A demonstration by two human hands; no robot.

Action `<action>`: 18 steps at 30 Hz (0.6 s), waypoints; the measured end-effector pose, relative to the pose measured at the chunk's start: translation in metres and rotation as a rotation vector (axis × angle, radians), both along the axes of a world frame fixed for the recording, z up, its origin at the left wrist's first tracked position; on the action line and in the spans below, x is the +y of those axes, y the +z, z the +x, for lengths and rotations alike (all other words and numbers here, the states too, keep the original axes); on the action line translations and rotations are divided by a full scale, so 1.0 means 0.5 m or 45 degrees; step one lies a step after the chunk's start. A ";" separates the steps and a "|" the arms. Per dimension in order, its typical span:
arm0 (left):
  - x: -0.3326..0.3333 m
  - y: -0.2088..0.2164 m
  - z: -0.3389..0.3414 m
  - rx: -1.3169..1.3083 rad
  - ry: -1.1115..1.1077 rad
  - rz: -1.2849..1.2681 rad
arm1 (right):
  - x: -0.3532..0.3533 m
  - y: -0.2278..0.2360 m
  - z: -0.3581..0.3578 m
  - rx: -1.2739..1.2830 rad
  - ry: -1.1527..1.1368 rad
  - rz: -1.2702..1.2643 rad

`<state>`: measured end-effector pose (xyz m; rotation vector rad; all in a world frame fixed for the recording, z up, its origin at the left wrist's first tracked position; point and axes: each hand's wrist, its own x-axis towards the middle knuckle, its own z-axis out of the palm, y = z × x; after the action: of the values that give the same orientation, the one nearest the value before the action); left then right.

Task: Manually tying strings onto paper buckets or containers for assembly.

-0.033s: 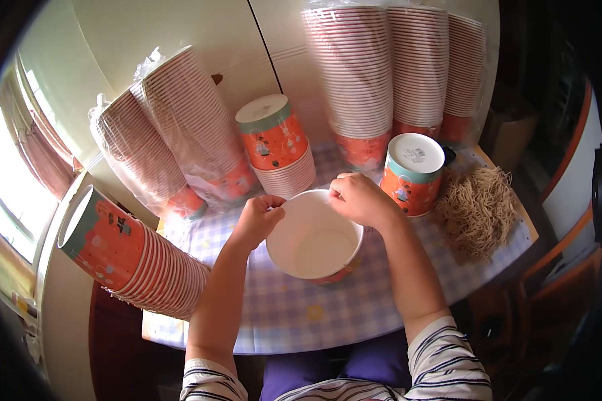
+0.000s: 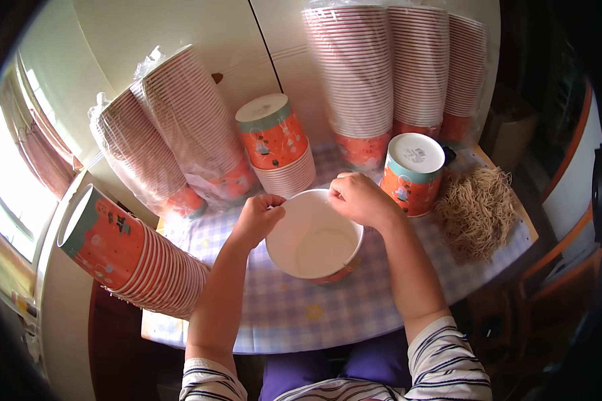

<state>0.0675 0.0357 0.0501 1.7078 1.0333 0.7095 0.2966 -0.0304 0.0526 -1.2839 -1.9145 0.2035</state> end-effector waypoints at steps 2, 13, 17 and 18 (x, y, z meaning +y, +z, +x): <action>-0.001 0.006 0.005 0.087 0.024 0.104 | -0.003 0.004 0.001 0.002 0.001 0.012; 0.000 0.029 0.025 0.360 0.044 0.279 | -0.003 0.005 -0.005 -0.069 -0.069 -0.022; 0.001 0.028 0.024 0.325 0.046 0.213 | -0.005 0.005 -0.006 -0.057 -0.061 -0.034; 0.003 0.027 0.023 0.325 0.045 0.213 | -0.004 0.004 -0.006 -0.052 -0.059 -0.035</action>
<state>0.0792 0.0371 0.0635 1.9666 1.2097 0.6256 0.2937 -0.0326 0.0544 -1.3585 -1.9200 0.1819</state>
